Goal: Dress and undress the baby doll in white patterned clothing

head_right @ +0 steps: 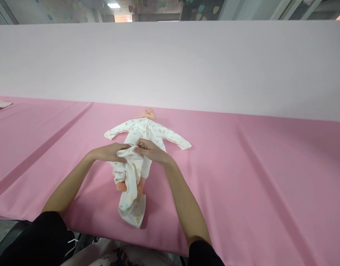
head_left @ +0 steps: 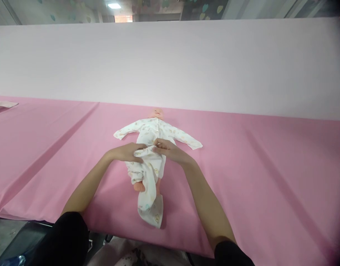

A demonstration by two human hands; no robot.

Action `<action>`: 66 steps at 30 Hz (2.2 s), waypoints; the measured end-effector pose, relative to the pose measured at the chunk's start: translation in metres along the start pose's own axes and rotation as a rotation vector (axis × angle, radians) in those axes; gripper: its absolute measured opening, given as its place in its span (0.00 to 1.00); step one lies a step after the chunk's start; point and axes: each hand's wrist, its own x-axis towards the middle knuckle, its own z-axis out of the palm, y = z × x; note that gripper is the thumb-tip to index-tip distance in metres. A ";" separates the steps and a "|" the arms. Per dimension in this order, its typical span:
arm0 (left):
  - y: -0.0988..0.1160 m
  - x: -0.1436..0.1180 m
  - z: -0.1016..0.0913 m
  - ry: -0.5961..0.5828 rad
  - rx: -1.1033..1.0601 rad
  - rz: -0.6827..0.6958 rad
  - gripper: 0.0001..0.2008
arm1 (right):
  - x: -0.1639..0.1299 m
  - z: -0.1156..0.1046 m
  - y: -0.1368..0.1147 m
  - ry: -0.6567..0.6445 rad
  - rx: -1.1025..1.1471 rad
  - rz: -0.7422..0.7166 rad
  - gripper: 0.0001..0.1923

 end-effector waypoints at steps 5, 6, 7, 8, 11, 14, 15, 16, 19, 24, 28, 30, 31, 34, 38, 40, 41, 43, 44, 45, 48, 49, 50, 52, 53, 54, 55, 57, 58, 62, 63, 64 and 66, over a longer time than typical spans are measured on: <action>-0.019 0.003 -0.011 -0.012 -0.368 0.067 0.09 | 0.004 0.005 0.008 -0.092 -0.186 0.033 0.18; -0.023 0.005 -0.009 0.013 -0.450 0.047 0.09 | 0.006 0.006 0.011 -0.131 -0.232 0.046 0.18; -0.027 0.007 -0.005 0.037 -0.530 0.022 0.10 | 0.007 0.008 0.013 -0.154 -0.248 0.057 0.18; -0.029 0.010 -0.001 0.059 -0.609 0.002 0.11 | 0.008 0.009 0.015 -0.152 -0.224 0.064 0.17; -0.030 0.016 0.010 0.117 -0.748 -0.010 0.17 | 0.013 0.009 0.021 -0.020 0.089 0.070 0.13; -0.022 0.016 0.015 0.024 -0.619 0.012 0.21 | 0.019 0.010 0.026 0.121 0.385 0.149 0.13; -0.020 0.015 0.014 -0.037 -0.557 0.012 0.23 | 0.021 0.011 0.028 0.144 0.419 0.183 0.13; -0.018 0.015 0.013 -0.086 -0.513 0.007 0.24 | 0.022 0.011 0.029 0.158 0.427 0.211 0.14; -0.022 0.015 0.010 -0.047 -0.531 -0.025 0.21 | 0.022 0.012 0.031 0.074 0.331 0.228 0.16; -0.037 0.022 0.018 0.014 -0.739 -0.045 0.23 | 0.015 0.007 0.032 -0.096 0.072 0.226 0.25; -0.034 0.027 0.026 0.027 -0.793 -0.073 0.25 | 0.021 0.005 0.040 0.040 0.337 0.275 0.21; -0.032 0.027 0.025 0.007 -0.729 -0.065 0.26 | 0.027 0.005 0.044 0.098 0.495 0.287 0.18; -0.032 0.027 0.023 -0.020 -0.692 -0.058 0.27 | 0.029 0.006 0.045 0.107 0.546 0.298 0.17; -0.035 0.027 0.018 -0.072 -0.647 -0.083 0.27 | 0.032 0.010 0.045 0.123 0.584 0.335 0.15; -0.042 0.030 0.019 0.133 -0.819 -0.092 0.23 | 0.026 0.012 0.040 0.067 0.426 0.305 0.20; -0.043 0.033 0.024 0.195 -0.926 -0.079 0.23 | 0.023 0.011 0.040 0.004 0.307 0.302 0.25; -0.043 0.034 0.027 0.201 -0.966 -0.078 0.24 | 0.023 0.009 0.041 -0.004 0.277 0.301 0.26; -0.042 0.035 0.031 0.189 -1.009 -0.080 0.24 | 0.024 0.006 0.045 0.037 0.321 0.292 0.25; -0.041 0.035 0.032 0.167 -1.007 -0.076 0.24 | 0.026 0.005 0.047 0.068 0.381 0.284 0.22; -0.039 0.035 0.032 0.134 -0.986 -0.068 0.25 | 0.027 0.003 0.049 0.094 0.446 0.277 0.20; -0.036 0.031 0.028 -0.007 -0.839 -0.066 0.28 | 0.030 0.002 0.052 0.107 0.561 0.278 0.17; -0.036 0.029 0.026 -0.047 -0.789 -0.070 0.29 | 0.030 0.003 0.051 0.096 0.559 0.282 0.17; -0.036 0.028 0.023 -0.062 -0.749 -0.070 0.29 | 0.029 0.003 0.050 0.086 0.539 0.281 0.18; -0.036 0.027 0.019 -0.012 -0.717 -0.069 0.27 | 0.025 0.004 0.045 0.043 0.443 0.267 0.20; -0.037 0.028 0.018 0.043 -0.720 -0.071 0.25 | 0.023 0.005 0.043 0.006 0.367 0.255 0.22; -0.039 0.028 0.018 0.101 -0.730 -0.077 0.23 | 0.020 0.005 0.041 -0.032 0.283 0.241 0.25; -0.040 0.029 0.018 0.149 -0.747 -0.082 0.22 | 0.018 0.005 0.039 -0.069 0.204 0.230 0.28; -0.043 0.032 0.021 0.189 -0.797 -0.075 0.22 | 0.016 0.004 0.038 -0.116 0.112 0.220 0.31; -0.044 0.032 0.023 0.182 -0.823 -0.061 0.22 | 0.015 0.003 0.039 -0.114 0.118 0.219 0.31; -0.041 0.031 0.028 0.017 -0.823 -0.014 0.26 | 0.020 0.000 0.047 -0.009 0.367 0.197 0.22; -0.040 0.031 0.029 -0.036 -0.792 -0.010 0.28 | 0.022 0.000 0.048 0.022 0.434 0.185 0.21; -0.038 0.030 0.029 -0.076 -0.763 -0.010 0.29 | 0.024 0.001 0.049 0.050 0.491 0.174 0.20; -0.038 0.031 0.029 -0.081 -0.755 -0.014 0.31 | 0.027 0.005 0.049 0.109 0.573 0.159 0.20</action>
